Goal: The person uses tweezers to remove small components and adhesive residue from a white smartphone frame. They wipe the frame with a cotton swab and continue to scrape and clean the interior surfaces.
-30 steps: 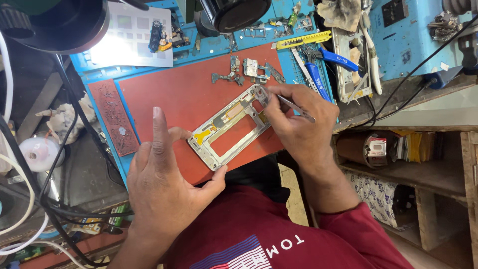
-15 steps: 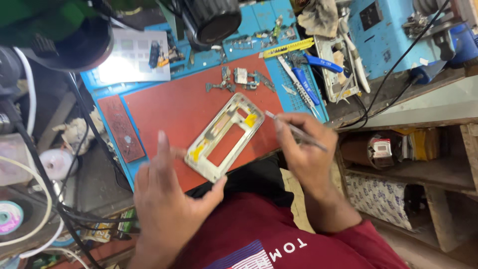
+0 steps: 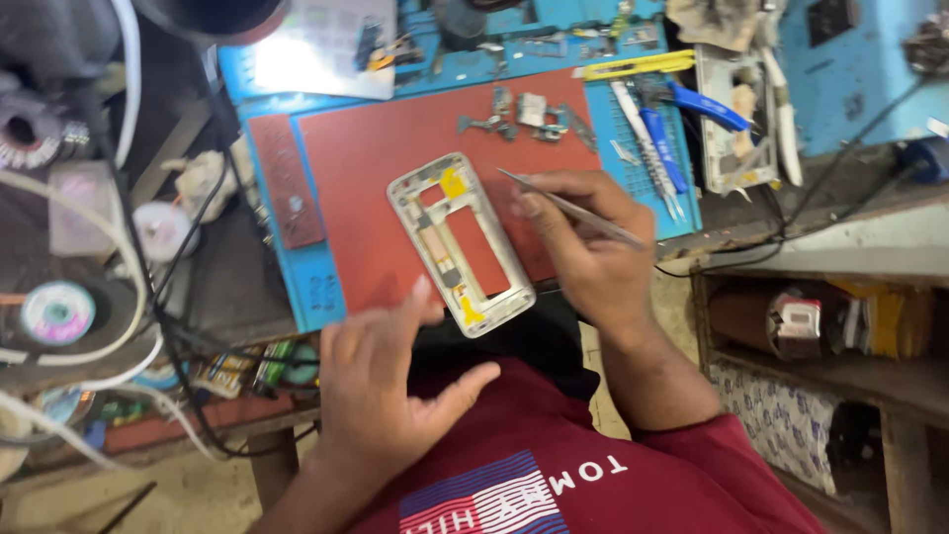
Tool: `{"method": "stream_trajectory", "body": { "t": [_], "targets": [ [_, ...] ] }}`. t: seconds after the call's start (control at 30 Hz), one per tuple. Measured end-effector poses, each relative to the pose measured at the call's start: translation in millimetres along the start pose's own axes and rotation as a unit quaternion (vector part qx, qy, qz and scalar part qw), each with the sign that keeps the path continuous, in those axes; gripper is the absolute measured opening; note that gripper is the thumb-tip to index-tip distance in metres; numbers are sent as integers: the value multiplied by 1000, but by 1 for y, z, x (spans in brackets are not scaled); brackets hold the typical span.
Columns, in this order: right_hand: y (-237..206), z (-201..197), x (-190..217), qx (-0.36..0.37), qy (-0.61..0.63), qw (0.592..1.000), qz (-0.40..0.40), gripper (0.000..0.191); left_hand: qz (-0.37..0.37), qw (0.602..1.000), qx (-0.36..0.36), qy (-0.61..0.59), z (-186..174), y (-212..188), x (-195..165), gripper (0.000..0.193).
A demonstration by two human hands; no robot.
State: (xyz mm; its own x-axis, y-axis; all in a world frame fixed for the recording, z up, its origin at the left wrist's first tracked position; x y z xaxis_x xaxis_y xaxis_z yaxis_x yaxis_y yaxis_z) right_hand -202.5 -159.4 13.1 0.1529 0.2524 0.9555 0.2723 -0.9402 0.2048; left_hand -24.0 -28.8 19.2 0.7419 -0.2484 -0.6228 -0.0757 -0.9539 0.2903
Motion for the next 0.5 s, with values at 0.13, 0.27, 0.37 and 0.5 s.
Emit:
{"method": "stream_trajectory", "body": {
  "t": [0.13,0.27,0.37,0.5],
  "targets": [
    [7,13,12,55,-34,998,-20,17,-6,1000,-1,-25,-15,21,19,138],
    [24,47,15,134,-78,986,-60,17,-28,997,62,-37,-7,43,35,158],
    [37,65,12,154,-71,984,-59,14,-19,996,77,-33,-2,49,34,162],
    [44,73,4,139,-59,988,-15,9,-31,996,76,-27,-1,48,37,161]
  ]
}}
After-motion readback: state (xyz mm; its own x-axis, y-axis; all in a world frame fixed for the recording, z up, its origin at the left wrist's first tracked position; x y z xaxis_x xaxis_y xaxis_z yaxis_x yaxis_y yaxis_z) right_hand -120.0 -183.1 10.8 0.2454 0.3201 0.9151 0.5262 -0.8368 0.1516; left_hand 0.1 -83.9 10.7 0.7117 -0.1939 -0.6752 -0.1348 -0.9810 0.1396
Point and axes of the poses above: each hand's wrist, its own y-axis towards the middle knuckle, its own z-axis out of the palm, x = y × z, the point moved 9 cm from there along y, towards the middle knuckle, and after that the axes turned 4 degrees about x, right-handed, at the moved point
